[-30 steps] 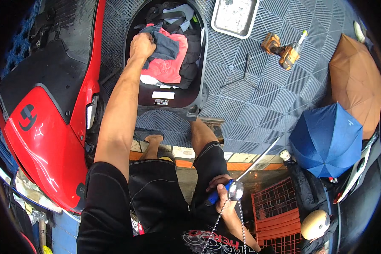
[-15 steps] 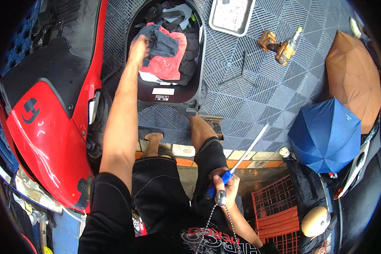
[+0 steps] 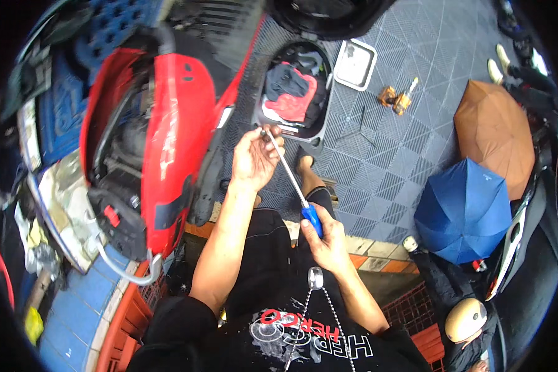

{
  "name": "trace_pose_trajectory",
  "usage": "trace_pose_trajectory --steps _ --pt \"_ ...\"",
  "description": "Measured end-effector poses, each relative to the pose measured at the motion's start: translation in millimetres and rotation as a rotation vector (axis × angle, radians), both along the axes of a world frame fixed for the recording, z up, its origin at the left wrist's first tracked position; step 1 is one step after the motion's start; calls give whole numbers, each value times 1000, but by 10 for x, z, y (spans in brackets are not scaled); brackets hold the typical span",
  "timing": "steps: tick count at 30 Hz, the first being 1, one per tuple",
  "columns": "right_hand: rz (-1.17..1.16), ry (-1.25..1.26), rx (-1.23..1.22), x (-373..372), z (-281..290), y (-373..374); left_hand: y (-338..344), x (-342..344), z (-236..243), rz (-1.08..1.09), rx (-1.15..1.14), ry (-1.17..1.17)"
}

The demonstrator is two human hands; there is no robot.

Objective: The person uses a screwdriver to loosen and remove screws from the inner plastic base of a red motorcycle seat, then reaches into the storage compartment to handle a cloth and a long black rod.

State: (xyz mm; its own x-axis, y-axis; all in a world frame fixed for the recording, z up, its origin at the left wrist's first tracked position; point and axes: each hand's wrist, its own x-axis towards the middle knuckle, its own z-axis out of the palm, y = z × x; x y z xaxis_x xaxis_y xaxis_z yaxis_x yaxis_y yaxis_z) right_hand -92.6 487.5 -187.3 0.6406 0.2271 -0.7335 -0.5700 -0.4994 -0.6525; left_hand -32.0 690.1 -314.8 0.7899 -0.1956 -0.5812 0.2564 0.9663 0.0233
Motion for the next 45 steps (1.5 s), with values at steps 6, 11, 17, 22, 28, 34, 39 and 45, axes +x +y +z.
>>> trace_pose_trajectory --steps 6,11,17,22,28,34,39,45 --pt "140 -353 2 -645 1189 633 884 -913 1563 92 139 -82" --pt "330 -372 6 -1248 1840 1177 1605 -1810 2370 192 347 -118" --pt "553 -537 15 -1801 2254 1746 2185 -2793 2923 388 476 -81" --pt "616 -220 122 -1949 2423 1984 2429 -3351 2993 430 567 -122" --pt "216 703 401 -1884 2482 2014 2349 -3840 2824 479 720 -120" --pt "825 -453 165 -1994 2132 2018 2073 -4158 2571 644 533 56" --pt "1037 -709 4 -1977 1974 2217 1940 -4133 2265 854 167 254" --pt "993 -674 27 -2196 1860 2568 2275 -4078 1871 771 39 379"
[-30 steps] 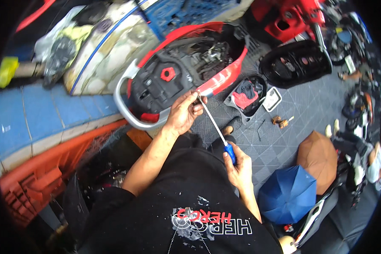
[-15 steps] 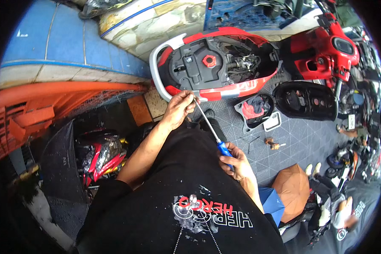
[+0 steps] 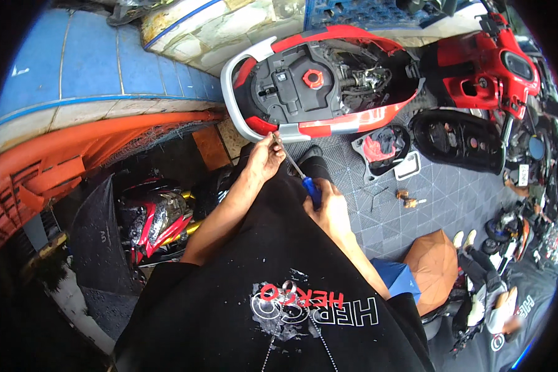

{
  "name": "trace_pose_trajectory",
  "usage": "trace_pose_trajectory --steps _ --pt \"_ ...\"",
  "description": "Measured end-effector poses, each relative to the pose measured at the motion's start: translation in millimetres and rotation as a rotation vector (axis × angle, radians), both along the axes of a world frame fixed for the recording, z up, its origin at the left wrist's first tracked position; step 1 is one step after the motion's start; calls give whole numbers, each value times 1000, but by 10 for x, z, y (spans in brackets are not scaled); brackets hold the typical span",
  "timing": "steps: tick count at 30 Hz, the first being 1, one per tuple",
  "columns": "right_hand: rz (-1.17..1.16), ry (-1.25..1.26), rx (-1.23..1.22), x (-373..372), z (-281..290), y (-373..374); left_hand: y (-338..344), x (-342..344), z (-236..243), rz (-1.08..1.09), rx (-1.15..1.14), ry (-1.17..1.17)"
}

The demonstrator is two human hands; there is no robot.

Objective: The person uses a screwdriver to loosen and remove screws from the inner plastic base of a red motorcycle seat, then reaches into the storage compartment to handle a cloth and a long black rod.

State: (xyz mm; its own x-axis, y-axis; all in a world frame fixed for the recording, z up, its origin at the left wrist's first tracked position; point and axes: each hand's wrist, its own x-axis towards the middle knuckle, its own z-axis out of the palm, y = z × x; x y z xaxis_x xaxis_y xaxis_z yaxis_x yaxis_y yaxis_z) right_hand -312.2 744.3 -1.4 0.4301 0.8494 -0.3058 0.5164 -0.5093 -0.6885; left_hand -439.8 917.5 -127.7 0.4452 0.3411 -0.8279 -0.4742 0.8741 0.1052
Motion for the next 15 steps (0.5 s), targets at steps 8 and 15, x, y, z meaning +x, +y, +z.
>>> trace_pose_trajectory --steps 8,15 --pt "-149 -13 -155 -488 128 744 678 60 -246 -199 -178 178" --pt "-445 -60 -309 -1242 50 1249 983 135 -435 -568 -309 317"
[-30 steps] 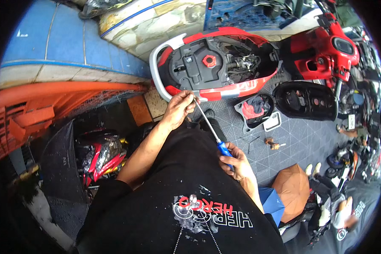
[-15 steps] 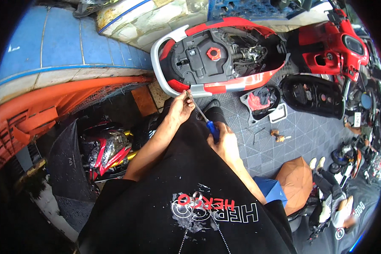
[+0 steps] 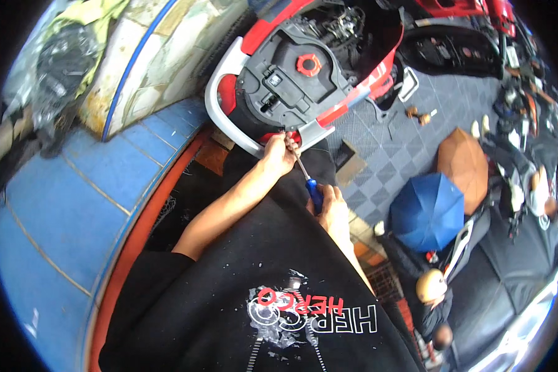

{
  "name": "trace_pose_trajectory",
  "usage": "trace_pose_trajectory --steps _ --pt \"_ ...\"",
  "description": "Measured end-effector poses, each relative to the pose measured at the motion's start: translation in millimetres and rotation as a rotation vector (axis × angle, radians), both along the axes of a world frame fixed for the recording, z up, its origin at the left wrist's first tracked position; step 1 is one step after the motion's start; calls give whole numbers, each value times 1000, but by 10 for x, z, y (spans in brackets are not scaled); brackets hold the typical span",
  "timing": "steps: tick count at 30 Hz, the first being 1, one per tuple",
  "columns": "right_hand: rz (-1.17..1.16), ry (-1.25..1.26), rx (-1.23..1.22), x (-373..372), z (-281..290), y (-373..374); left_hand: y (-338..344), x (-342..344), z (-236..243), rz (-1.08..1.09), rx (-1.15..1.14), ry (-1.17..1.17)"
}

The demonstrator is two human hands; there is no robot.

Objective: The person uses a screwdriver to loosen and remove screws from the inner plastic base of a red motorcycle seat, then reaches into the storage compartment to handle a cloth and a long black rod.

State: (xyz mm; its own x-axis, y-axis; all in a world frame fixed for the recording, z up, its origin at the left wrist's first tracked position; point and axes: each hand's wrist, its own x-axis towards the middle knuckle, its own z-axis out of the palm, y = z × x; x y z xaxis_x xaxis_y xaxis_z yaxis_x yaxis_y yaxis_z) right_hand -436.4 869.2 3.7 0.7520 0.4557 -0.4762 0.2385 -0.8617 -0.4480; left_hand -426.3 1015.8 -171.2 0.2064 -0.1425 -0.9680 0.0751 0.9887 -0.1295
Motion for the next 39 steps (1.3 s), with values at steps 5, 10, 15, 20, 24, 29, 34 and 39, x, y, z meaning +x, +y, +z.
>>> trace_pose_trajectory --steps 5,10,15,20,24,29,34,39 --pt "-315 17 -43 -185 157 491 76 -39 -226 -98 -116 -10" --pt "-462 11 -41 10 431 924 167 -30 -367 -139 -165 95" --pt "-443 91 -120 149 325 962 214 13 -376 -99 -196 137" --pt "-409 130 -149 343 419 1102 274 34 -363 -157 -201 126" --pt "-153 87 -388 122 273 1106 362 35 -392 -247 -244 138" --pt "-127 48 -381 -67 173 1238 587 29 53 -785 75 -43" --pt "-287 204 -288 123 361 1269 647 -74 563 -880 -219 -148" --pt "-265 53 -179 -5 550 1252 595 -195 483 -802 -135 -169"
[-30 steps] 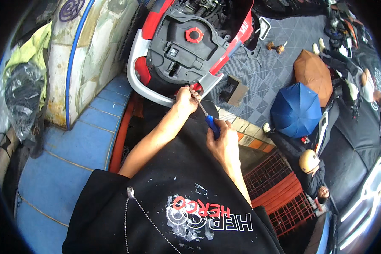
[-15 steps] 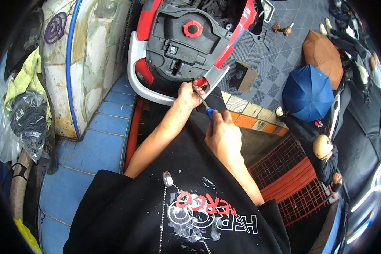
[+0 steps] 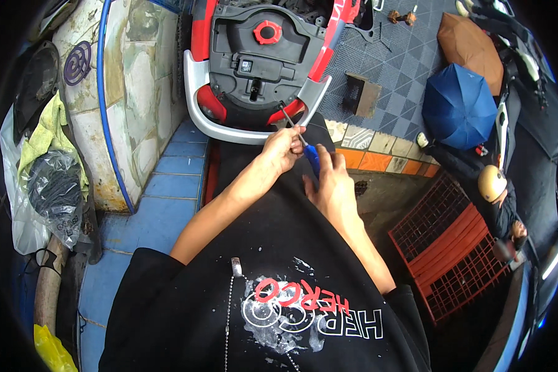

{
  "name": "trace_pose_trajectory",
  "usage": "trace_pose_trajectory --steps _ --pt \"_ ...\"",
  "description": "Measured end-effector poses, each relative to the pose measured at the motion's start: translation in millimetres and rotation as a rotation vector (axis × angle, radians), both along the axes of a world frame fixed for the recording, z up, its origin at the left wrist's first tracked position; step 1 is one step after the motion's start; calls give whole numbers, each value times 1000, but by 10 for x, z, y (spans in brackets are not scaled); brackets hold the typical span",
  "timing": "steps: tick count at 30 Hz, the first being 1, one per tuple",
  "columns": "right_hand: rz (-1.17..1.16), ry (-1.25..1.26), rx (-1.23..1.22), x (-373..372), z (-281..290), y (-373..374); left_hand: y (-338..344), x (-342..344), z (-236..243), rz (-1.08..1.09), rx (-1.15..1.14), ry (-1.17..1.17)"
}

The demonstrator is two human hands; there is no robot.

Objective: The person uses a screwdriver to loosen and remove screws from the inner plastic base of a red motorcycle seat, then reaches into the storage compartment to handle a cloth and a long black rod.

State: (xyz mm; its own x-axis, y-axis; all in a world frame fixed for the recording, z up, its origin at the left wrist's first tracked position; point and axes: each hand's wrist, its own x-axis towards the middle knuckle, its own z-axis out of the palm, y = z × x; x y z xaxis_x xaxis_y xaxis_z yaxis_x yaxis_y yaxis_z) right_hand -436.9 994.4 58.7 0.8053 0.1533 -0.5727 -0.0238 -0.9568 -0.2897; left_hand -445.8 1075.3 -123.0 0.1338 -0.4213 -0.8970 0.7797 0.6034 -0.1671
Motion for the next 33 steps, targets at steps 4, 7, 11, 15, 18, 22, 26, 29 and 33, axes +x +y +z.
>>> trace_pose_trajectory --steps 4,7,11,15,18,22,26,29,33 --pt "183 315 -163 -131 -19 50 31 -8 -45 -51 6 24" --pt "226 166 -122 -330 -89 5 37 -78 -9 -8 18 60" --pt "173 219 -81 -258 -60 -15 74 -102 45 44 -165 15" --pt "116 8 -15 -284 55 37 10 -127 -29 7 -78 -86" --pt "288 77 -134 -279 86 62 -51 -68 -80 -59 -4 -48" --pt "186 31 -125 -293 84 49 -44 -108 -9 16 -51 -9" --pt "20 -154 27 -314 -117 -83 -37 -159 -26 148 -134 -18" --pt "116 -221 -36 -297 -82 -45 -88 -153 -56 151 -47 -25" --pt "565 -289 -435 -417 -341 78 -60 -232 -62 32 14 -108"
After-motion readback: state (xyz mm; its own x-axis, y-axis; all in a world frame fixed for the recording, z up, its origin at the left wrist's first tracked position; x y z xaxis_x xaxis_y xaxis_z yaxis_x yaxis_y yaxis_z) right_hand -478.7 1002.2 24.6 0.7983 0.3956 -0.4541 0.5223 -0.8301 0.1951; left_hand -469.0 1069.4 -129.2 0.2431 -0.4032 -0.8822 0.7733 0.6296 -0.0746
